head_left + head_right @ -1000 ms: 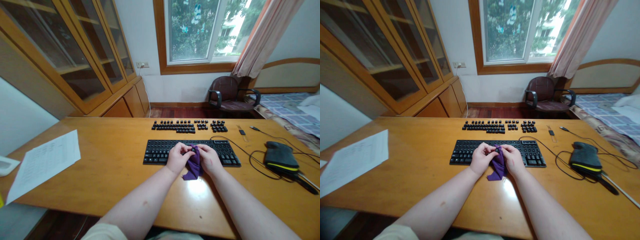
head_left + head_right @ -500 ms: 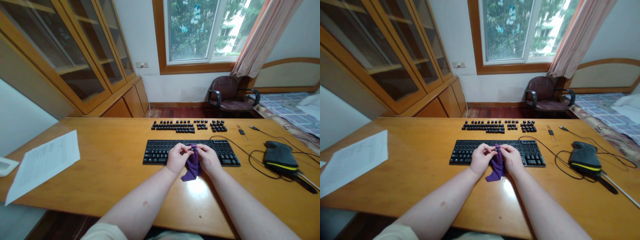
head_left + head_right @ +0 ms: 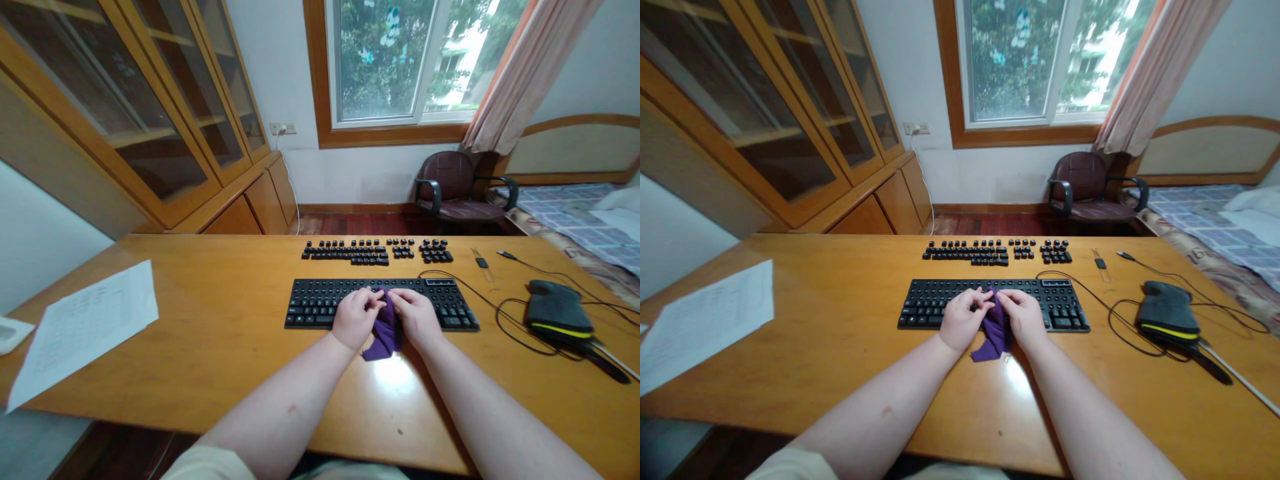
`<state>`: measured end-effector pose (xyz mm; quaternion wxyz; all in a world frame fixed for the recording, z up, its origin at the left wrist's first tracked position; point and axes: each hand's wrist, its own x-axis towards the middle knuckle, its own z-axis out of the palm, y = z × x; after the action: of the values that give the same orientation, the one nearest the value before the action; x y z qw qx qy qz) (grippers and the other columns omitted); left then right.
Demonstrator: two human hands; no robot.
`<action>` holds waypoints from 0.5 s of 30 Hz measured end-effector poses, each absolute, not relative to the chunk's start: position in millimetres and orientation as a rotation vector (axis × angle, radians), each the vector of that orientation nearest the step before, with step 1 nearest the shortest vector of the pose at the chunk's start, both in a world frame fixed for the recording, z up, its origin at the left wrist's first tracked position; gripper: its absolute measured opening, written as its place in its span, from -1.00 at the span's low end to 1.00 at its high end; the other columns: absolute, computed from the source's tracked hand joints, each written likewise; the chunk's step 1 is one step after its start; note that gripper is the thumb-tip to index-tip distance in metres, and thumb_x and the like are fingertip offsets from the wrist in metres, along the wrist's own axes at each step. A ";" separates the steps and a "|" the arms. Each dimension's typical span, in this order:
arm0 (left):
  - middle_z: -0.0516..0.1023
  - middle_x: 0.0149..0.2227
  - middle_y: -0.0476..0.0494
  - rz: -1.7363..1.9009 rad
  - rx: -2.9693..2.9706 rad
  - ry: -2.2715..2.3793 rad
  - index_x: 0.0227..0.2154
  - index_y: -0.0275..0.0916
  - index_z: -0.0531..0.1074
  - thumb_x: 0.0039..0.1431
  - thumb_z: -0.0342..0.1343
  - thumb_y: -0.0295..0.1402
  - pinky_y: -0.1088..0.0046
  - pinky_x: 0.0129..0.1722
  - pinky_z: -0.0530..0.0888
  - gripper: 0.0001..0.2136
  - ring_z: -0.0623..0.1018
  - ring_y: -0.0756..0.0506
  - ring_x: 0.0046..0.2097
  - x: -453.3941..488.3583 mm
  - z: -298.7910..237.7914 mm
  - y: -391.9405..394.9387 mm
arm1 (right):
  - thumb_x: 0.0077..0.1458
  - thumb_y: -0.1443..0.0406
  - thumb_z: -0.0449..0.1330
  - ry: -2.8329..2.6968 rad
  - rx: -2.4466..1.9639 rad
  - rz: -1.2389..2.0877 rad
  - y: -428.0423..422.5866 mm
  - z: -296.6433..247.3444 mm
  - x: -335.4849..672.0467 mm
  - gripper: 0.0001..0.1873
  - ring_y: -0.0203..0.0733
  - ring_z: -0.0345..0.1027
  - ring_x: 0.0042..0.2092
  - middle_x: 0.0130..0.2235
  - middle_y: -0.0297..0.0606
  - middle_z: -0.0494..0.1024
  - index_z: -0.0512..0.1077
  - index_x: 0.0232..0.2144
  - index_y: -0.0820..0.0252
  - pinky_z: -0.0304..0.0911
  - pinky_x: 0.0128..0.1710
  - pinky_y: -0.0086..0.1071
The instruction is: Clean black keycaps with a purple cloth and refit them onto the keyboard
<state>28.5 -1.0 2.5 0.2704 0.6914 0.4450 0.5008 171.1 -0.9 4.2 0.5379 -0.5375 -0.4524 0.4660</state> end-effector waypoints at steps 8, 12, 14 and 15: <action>0.58 -0.33 -0.06 1.297 1.899 1.192 -0.59 -0.19 0.31 0.00 0.10 -0.54 0.20 0.01 0.40 -0.84 0.54 -0.13 -0.09 26.1 -0.7 0.3 | -0.27 0.11 0.34 -1.113 -1.221 1.217 -1.4 8.2 169.0 -0.70 -0.26 0.30 -0.49 -0.51 -0.29 0.52 0.49 -0.52 0.23 0.19 -0.44 -0.39; 0.58 -0.32 -0.08 1.303 1.751 1.182 -0.59 -0.20 0.28 -0.02 0.15 -0.50 0.22 -0.01 0.41 -0.83 0.51 -0.16 -0.04 28.2 0.8 -1.1 | -0.23 0.08 0.30 -1.110 -1.251 1.143 0.9 6.0 171.2 -0.69 -0.26 0.28 -0.50 -0.56 -0.30 0.49 0.50 -0.55 0.23 0.19 -0.46 -0.38; 0.57 -0.36 -0.08 1.330 1.622 1.132 -0.59 -0.21 0.26 -0.03 0.16 -0.48 0.24 -0.04 0.43 -0.82 0.52 -0.16 -0.07 30.8 1.3 -1.0 | -0.21 0.08 0.29 -1.053 -1.241 1.137 2.0 1.1 171.9 -0.69 -0.23 0.31 -0.47 -0.51 -0.28 0.52 0.51 -0.52 0.22 0.21 -0.43 -0.37; 0.57 -0.37 -0.09 1.345 1.551 1.103 -0.59 -0.21 0.25 -0.04 0.17 -0.48 0.26 -0.06 0.44 -0.82 0.53 -0.15 -0.08 32.2 1.4 -0.5 | -0.19 0.08 0.28 -1.021 -1.225 1.144 2.3 -1.4 172.0 -0.69 -0.21 0.33 -0.45 -0.48 -0.26 0.54 0.52 -0.49 0.22 0.22 -0.41 -0.36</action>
<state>32.2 -0.5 1.4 0.3944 0.6114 0.4351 0.5305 172.0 2.3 -1.4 0.5561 -0.5187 -0.4325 0.4844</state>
